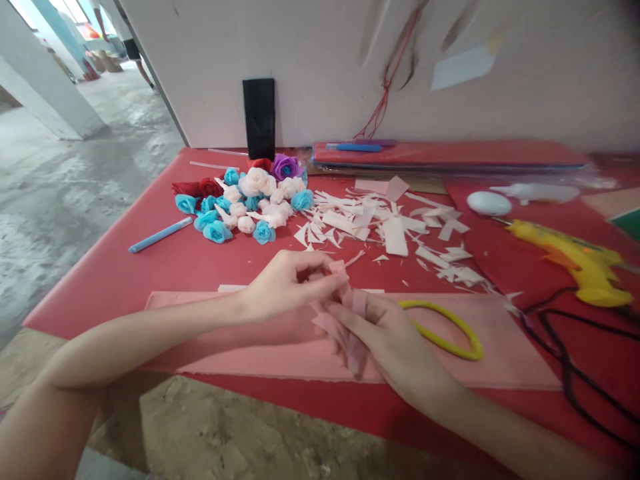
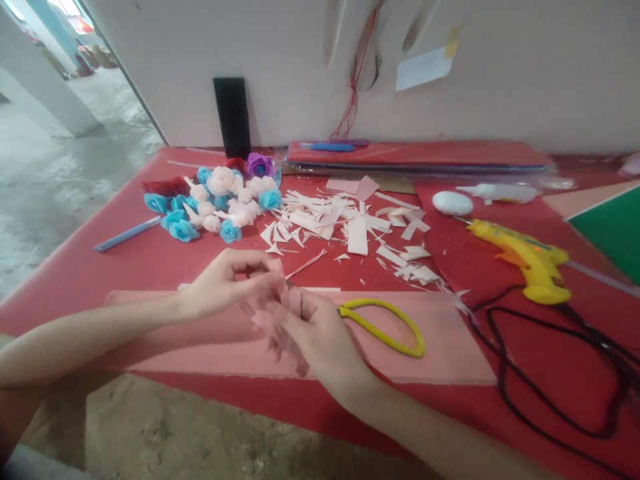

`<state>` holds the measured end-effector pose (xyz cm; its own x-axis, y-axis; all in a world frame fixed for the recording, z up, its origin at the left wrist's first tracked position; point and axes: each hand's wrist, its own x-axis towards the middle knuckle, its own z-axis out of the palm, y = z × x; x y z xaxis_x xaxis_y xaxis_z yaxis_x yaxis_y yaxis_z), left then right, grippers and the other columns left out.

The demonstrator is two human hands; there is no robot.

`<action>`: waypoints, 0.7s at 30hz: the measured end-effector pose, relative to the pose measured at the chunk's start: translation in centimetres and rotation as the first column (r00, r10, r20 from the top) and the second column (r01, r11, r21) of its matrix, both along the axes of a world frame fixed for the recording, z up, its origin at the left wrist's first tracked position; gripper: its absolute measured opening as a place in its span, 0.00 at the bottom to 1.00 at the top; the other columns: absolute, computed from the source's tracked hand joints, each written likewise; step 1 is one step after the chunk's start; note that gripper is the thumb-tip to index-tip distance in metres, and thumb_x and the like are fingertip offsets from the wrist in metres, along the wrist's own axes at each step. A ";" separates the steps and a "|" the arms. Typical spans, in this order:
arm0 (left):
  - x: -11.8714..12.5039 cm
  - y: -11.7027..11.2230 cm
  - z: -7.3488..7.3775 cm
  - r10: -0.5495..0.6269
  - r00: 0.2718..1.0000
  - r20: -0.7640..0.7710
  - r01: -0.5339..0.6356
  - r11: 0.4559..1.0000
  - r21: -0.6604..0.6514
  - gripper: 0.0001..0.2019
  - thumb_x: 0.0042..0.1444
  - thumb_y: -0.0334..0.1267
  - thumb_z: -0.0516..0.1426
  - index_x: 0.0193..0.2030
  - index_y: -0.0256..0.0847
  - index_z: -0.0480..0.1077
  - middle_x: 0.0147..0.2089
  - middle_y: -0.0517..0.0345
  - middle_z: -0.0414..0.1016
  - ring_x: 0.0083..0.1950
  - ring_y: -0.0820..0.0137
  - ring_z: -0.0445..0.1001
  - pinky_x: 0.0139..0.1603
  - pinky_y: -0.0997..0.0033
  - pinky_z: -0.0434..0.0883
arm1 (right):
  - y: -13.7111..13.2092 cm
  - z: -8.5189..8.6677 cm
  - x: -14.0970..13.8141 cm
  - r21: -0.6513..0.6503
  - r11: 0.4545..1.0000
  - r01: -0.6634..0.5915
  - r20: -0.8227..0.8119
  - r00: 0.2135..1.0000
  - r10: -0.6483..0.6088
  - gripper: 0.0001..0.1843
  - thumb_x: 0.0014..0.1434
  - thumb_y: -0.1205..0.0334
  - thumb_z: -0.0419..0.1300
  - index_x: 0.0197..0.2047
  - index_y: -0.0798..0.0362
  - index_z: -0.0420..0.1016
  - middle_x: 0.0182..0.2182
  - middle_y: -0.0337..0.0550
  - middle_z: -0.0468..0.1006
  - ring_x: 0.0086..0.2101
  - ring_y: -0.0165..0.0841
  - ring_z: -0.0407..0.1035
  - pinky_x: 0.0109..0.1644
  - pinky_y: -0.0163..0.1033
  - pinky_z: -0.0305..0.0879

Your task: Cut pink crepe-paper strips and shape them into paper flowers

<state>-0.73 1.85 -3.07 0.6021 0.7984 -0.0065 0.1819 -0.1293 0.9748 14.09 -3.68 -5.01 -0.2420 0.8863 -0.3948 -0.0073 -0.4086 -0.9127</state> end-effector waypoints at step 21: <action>-0.5 2.3 -0.2 -0.186 0.969 0.162 0.224 0.939 -0.261 0.21 0.49 0.49 0.57 0.47 0.37 0.64 0.46 0.49 0.71 0.48 0.67 0.71 0.52 0.64 0.65 | 1.0 1.5 0.3 -0.155 0.939 0.307 -0.442 0.828 -0.343 0.10 0.50 0.56 0.60 0.27 0.53 0.67 0.20 0.32 0.63 0.18 0.20 0.51 0.20 0.27 0.53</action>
<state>-1.24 4.19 -3.26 0.7631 0.6356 -0.1169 0.0461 0.1269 0.9908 14.40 -2.65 -3.56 -0.1137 0.9185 -0.3787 -0.5591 -0.3742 -0.7399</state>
